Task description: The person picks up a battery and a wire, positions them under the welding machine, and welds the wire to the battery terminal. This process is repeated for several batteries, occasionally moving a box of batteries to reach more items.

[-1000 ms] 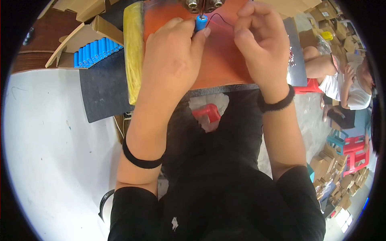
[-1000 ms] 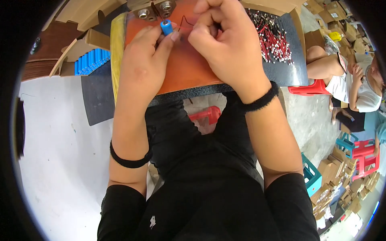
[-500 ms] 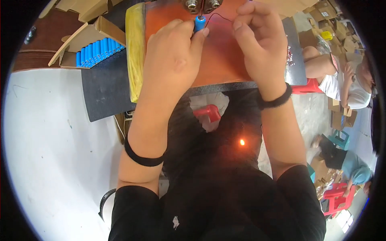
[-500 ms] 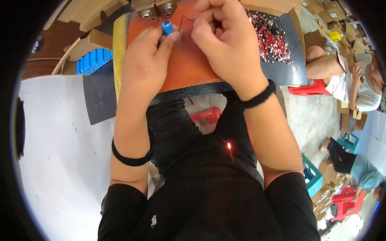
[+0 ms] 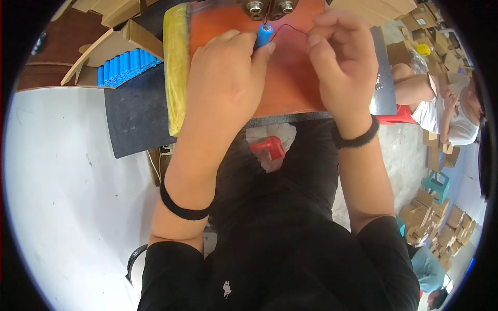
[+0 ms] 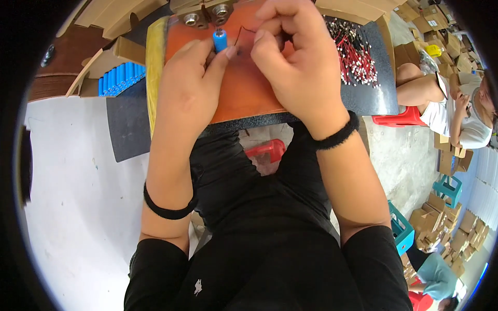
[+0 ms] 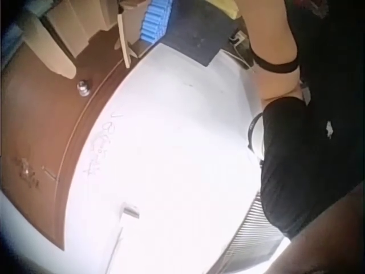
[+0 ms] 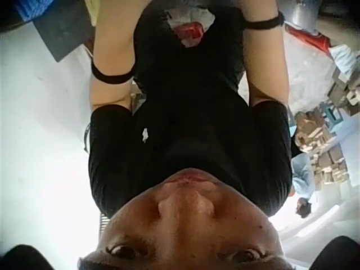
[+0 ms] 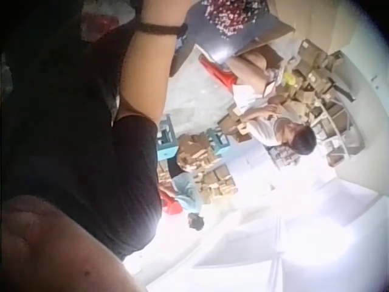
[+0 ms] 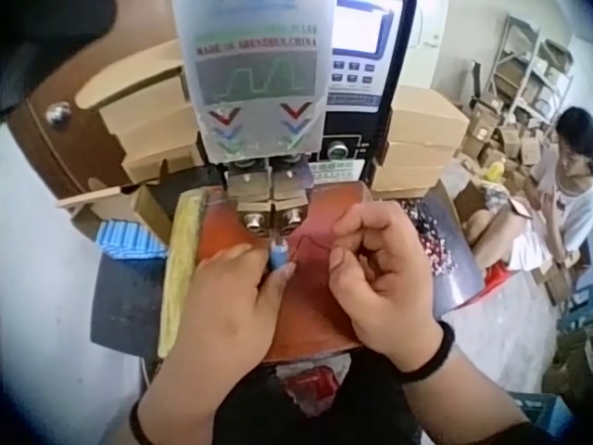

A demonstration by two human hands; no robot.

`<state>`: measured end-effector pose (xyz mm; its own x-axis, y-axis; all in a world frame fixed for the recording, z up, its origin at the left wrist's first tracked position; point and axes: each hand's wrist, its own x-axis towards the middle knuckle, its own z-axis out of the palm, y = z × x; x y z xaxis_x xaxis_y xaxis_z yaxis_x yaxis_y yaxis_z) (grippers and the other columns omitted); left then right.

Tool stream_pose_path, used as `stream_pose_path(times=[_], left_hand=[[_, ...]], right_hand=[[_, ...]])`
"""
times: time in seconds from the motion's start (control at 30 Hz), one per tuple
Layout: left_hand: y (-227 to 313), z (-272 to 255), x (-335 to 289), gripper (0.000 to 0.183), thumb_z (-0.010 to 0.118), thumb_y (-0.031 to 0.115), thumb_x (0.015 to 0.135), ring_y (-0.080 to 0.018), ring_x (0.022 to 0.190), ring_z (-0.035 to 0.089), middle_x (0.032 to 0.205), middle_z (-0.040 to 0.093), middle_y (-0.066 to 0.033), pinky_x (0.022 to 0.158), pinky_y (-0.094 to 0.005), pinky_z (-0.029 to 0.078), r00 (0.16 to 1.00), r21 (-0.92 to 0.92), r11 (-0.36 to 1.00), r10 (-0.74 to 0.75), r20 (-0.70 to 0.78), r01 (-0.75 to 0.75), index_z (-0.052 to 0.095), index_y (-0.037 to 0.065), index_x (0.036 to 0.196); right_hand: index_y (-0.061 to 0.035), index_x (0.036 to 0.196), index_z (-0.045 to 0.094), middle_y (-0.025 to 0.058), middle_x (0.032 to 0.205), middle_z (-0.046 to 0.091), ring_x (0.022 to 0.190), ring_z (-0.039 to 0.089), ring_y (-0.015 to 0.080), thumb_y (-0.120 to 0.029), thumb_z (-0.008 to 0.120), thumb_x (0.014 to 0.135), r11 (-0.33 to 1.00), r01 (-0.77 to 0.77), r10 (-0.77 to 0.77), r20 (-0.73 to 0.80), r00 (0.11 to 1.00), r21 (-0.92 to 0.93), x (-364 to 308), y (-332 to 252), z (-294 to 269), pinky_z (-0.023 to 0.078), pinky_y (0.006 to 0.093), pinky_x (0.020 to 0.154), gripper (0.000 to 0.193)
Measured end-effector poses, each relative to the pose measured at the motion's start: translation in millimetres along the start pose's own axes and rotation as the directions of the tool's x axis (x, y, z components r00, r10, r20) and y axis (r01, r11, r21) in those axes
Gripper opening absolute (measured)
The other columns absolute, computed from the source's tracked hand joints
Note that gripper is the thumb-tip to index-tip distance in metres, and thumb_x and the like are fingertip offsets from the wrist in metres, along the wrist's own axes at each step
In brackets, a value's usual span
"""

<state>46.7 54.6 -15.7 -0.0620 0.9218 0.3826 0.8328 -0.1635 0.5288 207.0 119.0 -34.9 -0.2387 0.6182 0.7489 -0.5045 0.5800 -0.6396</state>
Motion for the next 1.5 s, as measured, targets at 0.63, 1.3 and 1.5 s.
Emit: stream_pose_path(times=[0.63,1.3,1.5], left_hand=[[1.0,3.0,1.4,0.023,0.067,0.02,0.089,-0.0392,0.077,0.061,0.077,0.061,-0.0165,0.07,-0.048,0.046,0.998,-0.059,0.998,0.005,-0.057,-0.008,0.063,-0.001,0.081],[2.0,0.3,1.6,0.028,0.069,0.022,0.091,-0.0357,0.067,0.054,0.078,0.057,-0.0212,0.061,-0.0405,0.042,0.998,-0.12,0.991,-0.055,-0.03,0.051,0.061,-0.005,0.089],[7.2,-2.4,-1.0,0.025,0.07,0.017,0.086,-0.0417,0.073,0.061,0.073,0.06,-0.022,0.066,-0.0499,0.046,0.998,-0.049,0.998,-0.038,-0.054,0.036,0.062,-0.004,0.076]], right_hand=[[0.0027,0.119,0.051,0.0059,0.097,0.06,0.082,0.058,0.01,0.009,0.056,0.091,0.886,-0.237,0.23,-0.067,0.971,-0.399,-8.8,-19.1,-1.4,0.048,0.0221,0.071,0.029],[0.003,0.12,0.052,0.0056,0.096,0.062,0.083,0.059,0.0098,0.009,0.056,0.092,0.884,-0.263,0.239,-0.111,0.965,-0.385,-6.2,-18.1,-1.0,0.048,0.0222,0.073,0.029],[0.0034,0.12,0.052,0.006,0.095,0.062,0.082,0.059,0.0102,0.009,0.056,0.092,0.868,-0.311,0.266,-0.167,0.949,-0.387,-6.5,-21.1,2.2,0.048,0.0224,0.074,0.029]])
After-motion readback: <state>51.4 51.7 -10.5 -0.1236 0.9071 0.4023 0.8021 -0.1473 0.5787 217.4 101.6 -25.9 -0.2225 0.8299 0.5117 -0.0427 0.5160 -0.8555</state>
